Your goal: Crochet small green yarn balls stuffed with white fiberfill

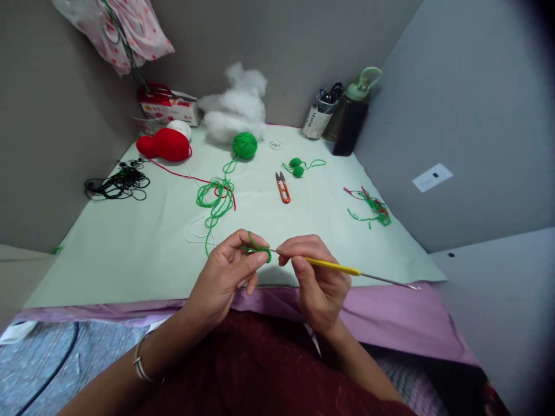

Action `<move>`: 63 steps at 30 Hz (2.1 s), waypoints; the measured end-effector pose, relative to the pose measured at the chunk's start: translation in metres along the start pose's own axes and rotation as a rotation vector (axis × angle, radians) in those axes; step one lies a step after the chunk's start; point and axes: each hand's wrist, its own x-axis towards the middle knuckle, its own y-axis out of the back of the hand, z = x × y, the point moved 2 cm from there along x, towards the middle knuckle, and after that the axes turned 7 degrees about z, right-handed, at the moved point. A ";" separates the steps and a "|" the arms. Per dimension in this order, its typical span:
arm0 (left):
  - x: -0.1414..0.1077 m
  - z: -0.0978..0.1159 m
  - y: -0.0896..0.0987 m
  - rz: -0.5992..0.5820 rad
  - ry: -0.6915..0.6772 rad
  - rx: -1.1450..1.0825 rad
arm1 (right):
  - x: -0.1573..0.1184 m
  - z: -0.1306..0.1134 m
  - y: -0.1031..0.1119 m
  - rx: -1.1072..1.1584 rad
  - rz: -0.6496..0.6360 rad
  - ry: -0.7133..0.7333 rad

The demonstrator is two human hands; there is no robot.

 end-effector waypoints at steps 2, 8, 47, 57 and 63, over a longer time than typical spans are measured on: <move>-0.001 0.000 0.000 -0.011 0.010 0.024 | 0.000 0.002 -0.001 0.033 0.025 -0.038; -0.001 0.000 0.001 -0.017 0.038 0.050 | -0.002 0.008 -0.003 0.170 0.092 -0.151; -0.001 0.000 0.004 0.032 0.043 0.061 | -0.005 0.010 -0.003 0.121 0.145 -0.135; -0.002 -0.002 0.005 0.033 0.036 0.097 | -0.002 0.013 0.003 0.168 0.187 -0.234; -0.001 -0.001 0.004 0.043 0.040 0.100 | -0.002 0.005 0.007 0.177 0.157 -0.213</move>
